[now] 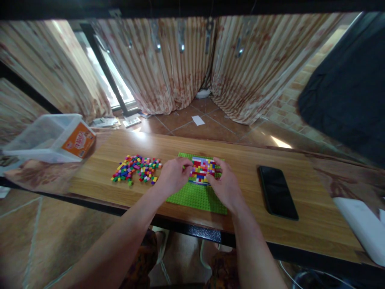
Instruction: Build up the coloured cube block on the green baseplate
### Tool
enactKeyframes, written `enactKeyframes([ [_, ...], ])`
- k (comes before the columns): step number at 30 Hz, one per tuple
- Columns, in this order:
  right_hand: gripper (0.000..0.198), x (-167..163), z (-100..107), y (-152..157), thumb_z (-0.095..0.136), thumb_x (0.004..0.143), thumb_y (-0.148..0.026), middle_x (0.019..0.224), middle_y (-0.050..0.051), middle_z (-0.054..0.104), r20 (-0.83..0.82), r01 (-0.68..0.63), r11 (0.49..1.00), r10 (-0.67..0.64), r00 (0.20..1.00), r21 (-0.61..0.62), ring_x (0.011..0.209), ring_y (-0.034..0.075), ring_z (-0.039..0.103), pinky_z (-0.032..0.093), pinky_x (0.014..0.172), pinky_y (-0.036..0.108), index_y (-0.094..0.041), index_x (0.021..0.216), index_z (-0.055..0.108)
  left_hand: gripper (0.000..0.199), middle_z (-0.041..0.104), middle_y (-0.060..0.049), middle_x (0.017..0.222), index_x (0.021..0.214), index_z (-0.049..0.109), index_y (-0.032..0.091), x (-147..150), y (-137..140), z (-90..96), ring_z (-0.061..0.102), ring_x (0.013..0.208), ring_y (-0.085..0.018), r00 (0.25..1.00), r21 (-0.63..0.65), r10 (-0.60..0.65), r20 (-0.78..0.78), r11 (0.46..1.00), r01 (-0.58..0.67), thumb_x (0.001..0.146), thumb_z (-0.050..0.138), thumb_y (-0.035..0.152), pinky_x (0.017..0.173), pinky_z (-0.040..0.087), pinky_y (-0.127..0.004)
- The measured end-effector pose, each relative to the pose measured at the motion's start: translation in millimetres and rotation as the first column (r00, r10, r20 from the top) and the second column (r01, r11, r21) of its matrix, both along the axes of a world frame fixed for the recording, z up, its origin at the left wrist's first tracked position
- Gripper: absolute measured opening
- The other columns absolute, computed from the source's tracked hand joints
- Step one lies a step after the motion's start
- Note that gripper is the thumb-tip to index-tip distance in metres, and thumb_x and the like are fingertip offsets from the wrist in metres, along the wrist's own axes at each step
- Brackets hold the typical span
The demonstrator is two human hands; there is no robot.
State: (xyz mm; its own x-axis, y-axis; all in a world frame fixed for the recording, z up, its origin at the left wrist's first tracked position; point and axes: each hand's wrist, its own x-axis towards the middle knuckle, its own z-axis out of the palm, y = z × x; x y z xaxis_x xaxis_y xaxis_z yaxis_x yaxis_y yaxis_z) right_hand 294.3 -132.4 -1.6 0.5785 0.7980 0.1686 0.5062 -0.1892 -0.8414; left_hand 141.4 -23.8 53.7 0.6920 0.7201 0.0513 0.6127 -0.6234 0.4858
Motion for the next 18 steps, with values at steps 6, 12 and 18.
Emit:
enactKeyframes([
  [6, 0.056, 0, -1, 1, 0.065, 0.079, -0.033, 0.129, 0.016, 0.066, 0.012, -0.009, 1.000, 0.010, 1.000, -0.018, 0.100, 0.027, 0.069, 0.058, 0.081, 0.043, -0.020, 0.133, 0.058, 0.026, 0.076, -0.005, 0.084, 0.085, 0.076, 0.022, -8, 9, 1.1, 0.069, 0.080, -0.019, 0.999, -0.018, 0.029, 0.041, 0.999, -0.028, 0.087, 0.051, 0.016, 0.078, 0.051, -0.029],
  [12, 0.055, -4, 10, -1, 0.070, 0.077, -0.039, 0.119, 0.015, 0.070, -0.045, 0.104, 0.991, -0.101, 0.994, 0.079, 0.091, 0.026, 0.071, 0.059, 0.076, 0.043, -0.019, 0.127, 0.061, 0.023, 0.076, -0.003, 0.081, 0.082, 0.077, 0.019, -35, 52, 6.1, 0.068, 0.079, -0.017, 0.945, -0.056, 0.249, 0.212, 0.969, -0.242, 0.084, 0.054, 0.017, 0.073, 0.050, -0.025],
  [18, 0.019, -38, 33, 1, 0.063, 0.089, -0.037, 0.094, 0.006, 0.075, 0.027, 0.131, 0.944, -0.146, 0.989, 0.304, 0.082, 0.021, 0.070, 0.057, 0.077, 0.037, -0.024, 0.099, 0.072, 0.023, 0.075, -0.004, 0.076, 0.091, 0.078, 0.015, -53, 73, 9.1, 0.065, 0.063, -0.014, 0.703, -0.248, 0.504, 0.502, 0.862, -0.441, 0.080, 0.060, 0.023, 0.059, 0.047, -0.022],
])
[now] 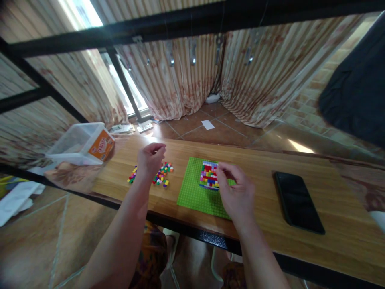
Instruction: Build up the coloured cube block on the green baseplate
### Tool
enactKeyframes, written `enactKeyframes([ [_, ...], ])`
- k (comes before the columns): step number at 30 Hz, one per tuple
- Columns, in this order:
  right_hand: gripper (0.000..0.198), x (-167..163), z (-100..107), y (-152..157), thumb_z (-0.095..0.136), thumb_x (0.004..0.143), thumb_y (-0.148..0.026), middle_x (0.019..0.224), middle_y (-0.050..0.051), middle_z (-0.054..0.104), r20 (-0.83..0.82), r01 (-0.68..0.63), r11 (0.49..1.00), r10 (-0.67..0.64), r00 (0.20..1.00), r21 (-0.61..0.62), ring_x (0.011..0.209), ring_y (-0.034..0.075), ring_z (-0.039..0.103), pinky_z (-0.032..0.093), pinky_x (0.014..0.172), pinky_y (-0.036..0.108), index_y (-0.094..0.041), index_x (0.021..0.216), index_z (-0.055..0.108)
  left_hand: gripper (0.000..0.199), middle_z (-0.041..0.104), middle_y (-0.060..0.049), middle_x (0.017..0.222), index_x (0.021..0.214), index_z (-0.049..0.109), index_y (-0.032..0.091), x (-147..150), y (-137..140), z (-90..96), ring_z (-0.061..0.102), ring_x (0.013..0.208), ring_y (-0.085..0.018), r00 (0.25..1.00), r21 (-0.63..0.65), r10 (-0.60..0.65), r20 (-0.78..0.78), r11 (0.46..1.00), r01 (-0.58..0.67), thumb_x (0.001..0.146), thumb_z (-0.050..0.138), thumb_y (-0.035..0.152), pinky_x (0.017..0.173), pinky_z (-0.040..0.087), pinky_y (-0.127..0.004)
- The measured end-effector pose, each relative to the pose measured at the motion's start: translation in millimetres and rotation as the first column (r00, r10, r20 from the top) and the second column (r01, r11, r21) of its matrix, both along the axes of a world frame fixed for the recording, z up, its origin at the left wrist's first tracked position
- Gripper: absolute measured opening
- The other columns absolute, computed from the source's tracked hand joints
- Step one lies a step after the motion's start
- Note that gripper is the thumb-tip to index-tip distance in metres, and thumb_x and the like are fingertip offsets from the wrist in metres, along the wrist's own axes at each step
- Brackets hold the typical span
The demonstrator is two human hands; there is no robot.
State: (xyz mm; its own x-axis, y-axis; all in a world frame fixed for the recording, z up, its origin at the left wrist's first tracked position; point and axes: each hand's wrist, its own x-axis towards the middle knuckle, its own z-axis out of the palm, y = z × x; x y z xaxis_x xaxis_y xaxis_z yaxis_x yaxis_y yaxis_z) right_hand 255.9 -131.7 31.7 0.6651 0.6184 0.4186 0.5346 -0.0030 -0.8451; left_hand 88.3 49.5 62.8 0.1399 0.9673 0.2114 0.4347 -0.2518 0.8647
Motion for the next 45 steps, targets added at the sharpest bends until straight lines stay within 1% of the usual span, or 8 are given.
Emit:
enactKeyframes([
  [2, 0.016, -21, 0, 4, 0.059, 0.093, -0.032, 0.093, 0.005, 0.075, 0.066, -0.146, 0.989, 0.147, 0.987, -0.015, 0.082, 0.020, 0.070, 0.056, 0.076, 0.034, -0.024, 0.094, 0.072, 0.022, 0.074, -0.003, 0.074, 0.090, 0.077, 0.014, 0, 0, -0.7, 0.062, 0.058, -0.012, 0.995, -0.007, 0.019, 0.103, 1.000, -0.018, 0.077, 0.061, 0.023, 0.056, 0.046, -0.021],
  [6, 0.019, -63, -16, 18, 0.052, 0.095, -0.021, 0.096, 0.007, 0.073, 0.234, -0.401, 0.895, 0.439, 0.867, -0.194, 0.088, 0.020, 0.069, 0.054, 0.081, 0.033, -0.022, 0.101, 0.070, 0.020, 0.070, 0.000, 0.065, 0.086, 0.077, 0.014, 3, -2, -0.4, 0.057, 0.052, -0.010, 0.959, -0.029, 0.035, 0.282, 0.999, -0.028, 0.074, 0.062, 0.021, 0.050, 0.042, -0.020],
  [11, 0.027, -88, -38, 43, 0.050, 0.091, -0.009, 0.106, 0.009, 0.070, 0.221, -0.404, 0.816, 0.521, 0.824, -0.413, 0.097, 0.021, 0.066, 0.052, 0.089, 0.034, -0.020, 0.110, 0.067, 0.016, 0.066, 0.002, 0.061, 0.081, 0.075, 0.014, 2, -3, 2.7, 0.054, 0.049, -0.008, 0.917, -0.075, 0.050, 0.396, 0.997, -0.021, 0.071, 0.064, 0.018, 0.048, 0.040, -0.019],
  [19, 0.029, -101, -45, 72, 0.054, 0.087, -0.007, 0.110, 0.009, 0.068, 0.246, -0.431, 0.780, 0.574, 0.781, -0.454, 0.105, 0.024, 0.062, 0.049, 0.094, 0.038, -0.021, 0.110, 0.066, 0.014, 0.064, 0.003, 0.058, 0.079, 0.074, 0.014, 1, -3, 2.1, 0.053, 0.049, -0.008, 0.907, -0.106, 0.046, 0.419, 0.994, -0.002, 0.071, 0.063, 0.017, 0.048, 0.040, -0.019],
  [27, 0.028, -103, -52, 76, 0.052, 0.088, -0.008, 0.104, 0.008, 0.071, 0.197, -0.453, 0.809, 0.546, 0.814, -0.374, 0.098, 0.023, 0.065, 0.051, 0.089, 0.037, -0.020, 0.109, 0.067, 0.018, 0.065, 0.002, 0.063, 0.081, 0.074, 0.014, -2, 4, -4.9, 0.053, 0.052, -0.009, 0.932, -0.129, 0.002, 0.363, 0.991, 0.048, 0.072, 0.061, 0.022, 0.052, 0.041, -0.020],
  [33, 0.034, -86, -32, 64, 0.049, 0.090, -0.015, 0.105, 0.007, 0.069, 0.084, -0.379, 0.915, 0.392, 0.916, -0.135, 0.089, 0.019, 0.067, 0.055, 0.081, 0.035, -0.023, 0.120, 0.063, 0.023, 0.055, 0.003, 0.056, 0.063, 0.066, 0.014, -7, 1, -8.3, 0.048, 0.055, -0.010, 0.976, -0.120, -0.202, 0.085, 0.970, 0.211, 0.077, 0.056, 0.029, 0.052, 0.035, -0.022],
  [40, 0.037, -56, -21, 45, 0.058, 0.089, -0.024, 0.107, 0.006, 0.069, -0.041, -0.232, 0.973, 0.232, 0.972, -0.011, 0.092, 0.020, 0.069, 0.058, 0.087, 0.040, -0.027, 0.126, 0.062, 0.043, 0.052, 0.002, 0.052, 0.060, 0.061, 0.016, 0, -19, -4.3, 0.043, 0.051, -0.010, 0.815, -0.301, -0.578, -0.023, 0.782, 0.546, 0.084, 0.052, 0.050, 0.049, 0.030, -0.023],
  [45, 0.033, -50, -20, 40, 0.061, 0.088, -0.027, 0.106, 0.007, 0.070, -0.079, -0.236, 0.972, 0.236, 0.969, 0.018, 0.092, 0.021, 0.070, 0.059, 0.085, 0.041, -0.026, 0.121, 0.065, 0.033, 0.052, 0.003, 0.054, 0.064, 0.064, 0.015, 9, -29, -5.9, 0.040, 0.052, -0.009, 0.752, -0.307, -0.657, 0.049, 0.707, 0.637, 0.082, 0.056, 0.041, 0.052, 0.031, -0.024],
])
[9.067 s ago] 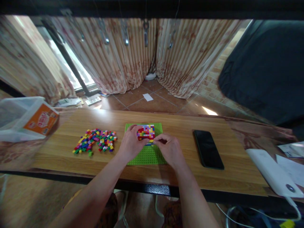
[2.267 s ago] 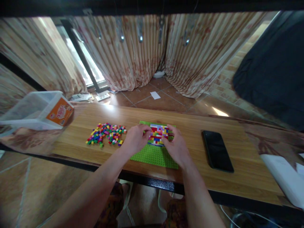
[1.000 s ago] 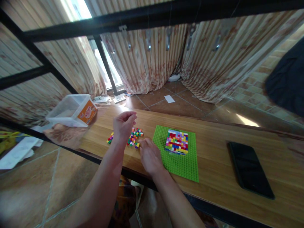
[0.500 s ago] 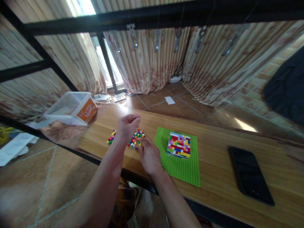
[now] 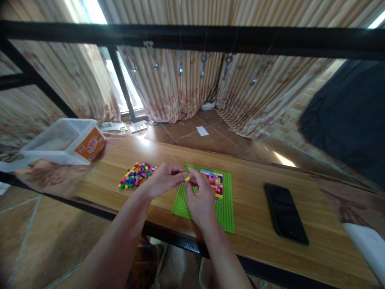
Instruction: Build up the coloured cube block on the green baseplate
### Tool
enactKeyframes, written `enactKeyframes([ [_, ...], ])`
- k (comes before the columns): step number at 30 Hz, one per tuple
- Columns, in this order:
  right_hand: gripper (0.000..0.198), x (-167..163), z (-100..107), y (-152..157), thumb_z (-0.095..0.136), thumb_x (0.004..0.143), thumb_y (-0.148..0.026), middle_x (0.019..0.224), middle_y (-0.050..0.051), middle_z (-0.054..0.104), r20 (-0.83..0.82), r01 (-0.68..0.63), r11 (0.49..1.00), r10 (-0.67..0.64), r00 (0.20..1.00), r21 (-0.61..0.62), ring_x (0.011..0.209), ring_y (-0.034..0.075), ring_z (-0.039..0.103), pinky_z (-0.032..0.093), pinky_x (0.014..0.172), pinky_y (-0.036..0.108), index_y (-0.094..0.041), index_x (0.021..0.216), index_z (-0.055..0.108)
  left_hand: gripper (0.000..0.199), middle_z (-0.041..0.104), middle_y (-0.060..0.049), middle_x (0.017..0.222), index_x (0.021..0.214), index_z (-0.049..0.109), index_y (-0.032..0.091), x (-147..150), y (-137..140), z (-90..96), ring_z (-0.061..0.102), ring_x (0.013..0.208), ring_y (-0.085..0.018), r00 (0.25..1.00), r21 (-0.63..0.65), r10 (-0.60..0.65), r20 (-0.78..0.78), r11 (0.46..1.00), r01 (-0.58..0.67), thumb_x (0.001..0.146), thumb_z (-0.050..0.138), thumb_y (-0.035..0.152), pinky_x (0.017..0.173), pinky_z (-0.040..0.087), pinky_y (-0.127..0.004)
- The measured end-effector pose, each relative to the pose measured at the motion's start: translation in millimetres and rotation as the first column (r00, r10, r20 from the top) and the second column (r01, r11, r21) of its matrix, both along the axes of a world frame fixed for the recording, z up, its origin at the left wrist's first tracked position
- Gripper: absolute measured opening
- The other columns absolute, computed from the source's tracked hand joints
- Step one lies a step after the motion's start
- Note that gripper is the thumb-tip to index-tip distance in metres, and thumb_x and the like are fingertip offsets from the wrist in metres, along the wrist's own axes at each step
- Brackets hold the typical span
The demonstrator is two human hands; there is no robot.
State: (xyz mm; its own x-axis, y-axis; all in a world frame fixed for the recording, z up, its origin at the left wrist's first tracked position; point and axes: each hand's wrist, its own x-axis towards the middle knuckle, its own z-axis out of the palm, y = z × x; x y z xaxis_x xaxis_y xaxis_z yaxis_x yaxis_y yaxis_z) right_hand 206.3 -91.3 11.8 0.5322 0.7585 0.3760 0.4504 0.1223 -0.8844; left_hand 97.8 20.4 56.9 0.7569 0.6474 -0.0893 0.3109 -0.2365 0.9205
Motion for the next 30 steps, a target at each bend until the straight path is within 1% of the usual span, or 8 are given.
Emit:
enactKeyframes([
  [5, 0.028, 6, 4, -1, 0.068, 0.086, -0.033, 0.099, 0.005, 0.073, -0.156, -0.022, 1.000, 0.025, 0.987, 0.021, 0.088, 0.018, 0.070, 0.058, 0.082, 0.037, -0.025, 0.113, 0.068, 0.027, 0.053, 0.003, 0.054, 0.066, 0.068, 0.014, 3, -4, 2.6, 0.042, 0.053, -0.008, 0.997, -0.115, 0.036, 0.074, 0.993, -0.027, 0.078, 0.063, 0.038, 0.052, 0.031, -0.023],
  [9, 0.021, 11, 9, -1, 0.073, 0.082, -0.035, 0.089, 0.002, 0.074, -0.252, -0.028, 0.998, 0.039, 0.967, 0.048, 0.082, 0.017, 0.069, 0.057, 0.080, 0.036, -0.023, 0.099, 0.072, 0.023, 0.055, 0.003, 0.054, 0.069, 0.069, 0.015, 5, -9, 7.4, 0.044, 0.052, -0.008, 0.983, -0.280, 0.079, 0.165, 0.960, -0.030, 0.073, 0.068, 0.037, 0.052, 0.033, -0.022],
  [11, 0.020, 12, 11, -2, 0.075, 0.080, -0.036, 0.087, 0.002, 0.074, -0.283, -0.041, 0.998, 0.052, 0.958, 0.046, 0.079, 0.017, 0.068, 0.057, 0.078, 0.036, -0.023, 0.095, 0.073, 0.021, 0.056, 0.003, 0.054, 0.068, 0.069, 0.014, 6, -11, 9.0, 0.045, 0.051, -0.008, 0.980, -0.326, 0.091, 0.179, 0.945, -0.028, 0.072, 0.069, 0.035, 0.052, 0.033, -0.022],
  [15, 0.024, 15, 12, -3, 0.077, 0.077, -0.039, 0.084, 0.002, 0.074, -0.346, -0.078, 0.996, 0.085, 0.934, 0.033, 0.075, 0.017, 0.068, 0.057, 0.073, 0.034, -0.023, 0.095, 0.074, 0.019, 0.056, 0.003, 0.053, 0.065, 0.068, 0.014, 8, -14, 9.1, 0.045, 0.051, -0.007, 0.978, -0.356, 0.082, 0.192, 0.935, -0.008, 0.072, 0.069, 0.032, 0.052, 0.033, -0.022],
  [20, 0.024, 17, 12, -6, 0.078, 0.076, -0.034, 0.078, -0.001, 0.072, -0.379, -0.084, 0.995, 0.098, 0.920, 0.052, 0.069, 0.014, 0.064, 0.053, 0.067, 0.030, -0.025, 0.098, 0.075, 0.019, 0.053, 0.003, 0.052, 0.062, 0.066, 0.013, 10, -15, 7.3, 0.043, 0.050, -0.006, 0.971, -0.373, 0.075, 0.227, 0.928, 0.015, 0.072, 0.069, 0.029, 0.051, 0.032, -0.021],
  [24, 0.024, 19, 12, -8, 0.078, 0.076, -0.033, 0.078, -0.001, 0.072, -0.392, -0.092, 0.992, 0.118, 0.912, 0.084, 0.068, 0.014, 0.064, 0.054, 0.068, 0.030, -0.027, 0.099, 0.077, 0.020, 0.054, 0.003, 0.053, 0.064, 0.066, 0.013, 10, -15, 10.1, 0.044, 0.050, -0.006, 0.959, -0.454, 0.106, 0.261, 0.891, 0.025, 0.072, 0.071, 0.030, 0.051, 0.033, -0.021],
  [27, 0.023, 23, 14, -11, 0.077, 0.078, -0.035, 0.080, 0.000, 0.074, -0.369, -0.096, 0.993, 0.113, 0.922, 0.063, 0.070, 0.014, 0.067, 0.056, 0.069, 0.031, -0.026, 0.100, 0.077, 0.019, 0.056, 0.003, 0.055, 0.065, 0.065, 0.013, 10, -13, 12.3, 0.046, 0.051, -0.006, 0.948, -0.475, 0.176, 0.266, 0.880, -0.030, 0.073, 0.071, 0.029, 0.052, 0.036, -0.021],
  [30, 0.023, 30, 19, -16, 0.075, 0.080, -0.038, 0.081, 0.002, 0.075, -0.321, -0.074, 0.997, 0.072, 0.944, 0.006, 0.070, 0.016, 0.069, 0.058, 0.066, 0.031, -0.025, 0.098, 0.078, 0.021, 0.055, 0.003, 0.053, 0.061, 0.061, 0.014, 10, -11, 12.1, 0.046, 0.049, -0.006, 0.932, -0.415, 0.266, 0.245, 0.898, -0.147, 0.077, 0.067, 0.027, 0.052, 0.035, -0.021],
])
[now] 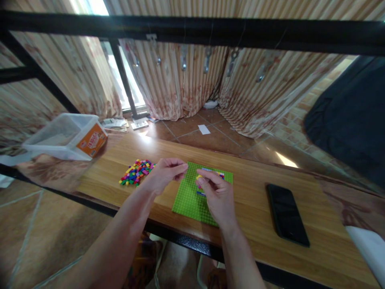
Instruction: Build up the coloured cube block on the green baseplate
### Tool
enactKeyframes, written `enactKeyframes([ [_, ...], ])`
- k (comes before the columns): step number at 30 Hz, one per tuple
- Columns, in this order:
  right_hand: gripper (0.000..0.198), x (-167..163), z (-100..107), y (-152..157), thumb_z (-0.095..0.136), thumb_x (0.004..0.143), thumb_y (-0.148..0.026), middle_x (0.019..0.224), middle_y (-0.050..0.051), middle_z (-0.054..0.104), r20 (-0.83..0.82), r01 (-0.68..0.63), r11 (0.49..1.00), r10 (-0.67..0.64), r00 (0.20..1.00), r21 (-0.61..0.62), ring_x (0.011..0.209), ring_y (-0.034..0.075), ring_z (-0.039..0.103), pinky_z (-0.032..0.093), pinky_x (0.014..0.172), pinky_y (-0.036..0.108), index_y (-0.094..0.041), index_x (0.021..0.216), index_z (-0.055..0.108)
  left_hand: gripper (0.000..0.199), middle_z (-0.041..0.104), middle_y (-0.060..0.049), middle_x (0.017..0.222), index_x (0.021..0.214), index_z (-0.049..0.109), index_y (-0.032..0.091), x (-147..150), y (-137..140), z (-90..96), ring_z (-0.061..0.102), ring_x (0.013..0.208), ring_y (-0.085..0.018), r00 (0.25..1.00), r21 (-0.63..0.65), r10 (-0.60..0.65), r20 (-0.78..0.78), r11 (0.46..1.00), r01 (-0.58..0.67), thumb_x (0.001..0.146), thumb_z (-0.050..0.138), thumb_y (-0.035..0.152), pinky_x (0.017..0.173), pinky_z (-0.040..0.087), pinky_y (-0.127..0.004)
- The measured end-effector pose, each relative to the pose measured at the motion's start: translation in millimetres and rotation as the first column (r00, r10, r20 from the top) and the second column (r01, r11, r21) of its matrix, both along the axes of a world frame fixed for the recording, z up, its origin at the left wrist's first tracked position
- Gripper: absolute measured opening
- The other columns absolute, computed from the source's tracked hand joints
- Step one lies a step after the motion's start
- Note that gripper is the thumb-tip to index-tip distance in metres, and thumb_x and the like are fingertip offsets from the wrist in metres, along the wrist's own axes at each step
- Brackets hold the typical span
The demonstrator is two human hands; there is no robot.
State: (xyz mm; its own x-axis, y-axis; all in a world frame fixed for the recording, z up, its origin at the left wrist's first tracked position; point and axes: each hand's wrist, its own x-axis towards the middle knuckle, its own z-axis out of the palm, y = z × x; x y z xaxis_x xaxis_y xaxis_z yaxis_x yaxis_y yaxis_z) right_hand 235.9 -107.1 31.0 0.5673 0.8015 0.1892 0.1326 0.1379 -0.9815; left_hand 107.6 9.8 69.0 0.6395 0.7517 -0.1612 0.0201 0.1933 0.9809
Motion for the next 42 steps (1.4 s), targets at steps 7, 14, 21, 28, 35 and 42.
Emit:
enactKeyframes([
  [7, 0.023, 24, 1, -15, 0.071, 0.081, -0.042, 0.087, 0.004, 0.078, 0.205, 0.121, 0.985, -0.094, 0.974, -0.120, 0.079, 0.021, 0.074, 0.060, 0.077, 0.038, -0.023, 0.093, 0.075, 0.027, 0.052, 0.002, 0.051, 0.055, 0.056, 0.017, 0, 3, -5.1, 0.043, 0.049, -0.007, 0.996, 0.130, 0.022, -0.084, 0.991, -0.011, 0.079, 0.062, 0.027, 0.051, 0.034, -0.021],
  [14, 0.020, 39, -5, -27, 0.061, 0.089, -0.040, 0.097, 0.005, 0.076, 0.596, 0.109, 0.965, 0.056, 0.801, -0.238, 0.093, 0.025, 0.070, 0.053, 0.087, 0.042, -0.025, 0.091, 0.074, 0.028, 0.049, 0.003, 0.049, 0.055, 0.057, 0.017, -1, 6, -12.9, 0.039, 0.047, -0.008, 0.975, 0.312, -0.023, -0.219, 0.945, 0.093, 0.080, 0.058, 0.030, 0.048, 0.028, -0.022],
  [21, 0.016, 41, -11, -31, 0.060, 0.089, -0.034, 0.116, 0.008, 0.068, 0.706, 0.089, 0.980, 0.062, 0.705, -0.175, 0.112, 0.029, 0.060, 0.045, 0.100, 0.053, -0.026, 0.083, 0.073, 0.029, 0.045, 0.004, 0.048, 0.055, 0.058, 0.017, 0, 7, -14.5, 0.036, 0.048, -0.009, 0.941, 0.406, -0.043, -0.337, 0.895, 0.186, 0.080, 0.054, 0.032, 0.049, 0.025, -0.024],
  [28, 0.017, 40, -19, -36, 0.060, 0.089, -0.033, 0.122, 0.009, 0.066, 0.726, 0.129, 0.971, 0.058, 0.686, -0.199, 0.116, 0.031, 0.058, 0.045, 0.098, 0.055, -0.026, 0.081, 0.073, 0.027, 0.050, 0.003, 0.050, 0.059, 0.063, 0.016, -1, 9, -13.3, 0.039, 0.049, -0.009, 0.931, 0.441, -0.003, -0.365, 0.880, 0.176, 0.080, 0.054, 0.031, 0.050, 0.026, -0.024],
  [35, 0.014, 41, -22, -37, 0.063, 0.085, -0.030, 0.115, 0.008, 0.069, 0.739, 0.171, 0.976, -0.014, 0.673, -0.137, 0.108, 0.031, 0.062, 0.048, 0.093, 0.052, -0.027, 0.078, 0.074, 0.028, 0.050, 0.003, 0.051, 0.057, 0.061, 0.017, -1, 10, -16.3, 0.041, 0.050, -0.010, 0.931, 0.453, -0.018, -0.365, 0.870, 0.194, 0.081, 0.054, 0.032, 0.050, 0.026, -0.025],
  [42, 0.014, 39, -22, -40, 0.064, 0.085, -0.029, 0.106, 0.005, 0.073, 0.782, 0.167, 0.975, 0.010, 0.623, -0.146, 0.101, 0.029, 0.064, 0.050, 0.090, 0.050, -0.030, 0.080, 0.077, 0.026, 0.050, 0.004, 0.049, 0.056, 0.061, 0.017, -1, 6, -11.3, 0.042, 0.050, -0.010, 0.917, 0.451, -0.014, -0.399, 0.867, 0.210, 0.079, 0.058, 0.031, 0.052, 0.028, -0.024],
])
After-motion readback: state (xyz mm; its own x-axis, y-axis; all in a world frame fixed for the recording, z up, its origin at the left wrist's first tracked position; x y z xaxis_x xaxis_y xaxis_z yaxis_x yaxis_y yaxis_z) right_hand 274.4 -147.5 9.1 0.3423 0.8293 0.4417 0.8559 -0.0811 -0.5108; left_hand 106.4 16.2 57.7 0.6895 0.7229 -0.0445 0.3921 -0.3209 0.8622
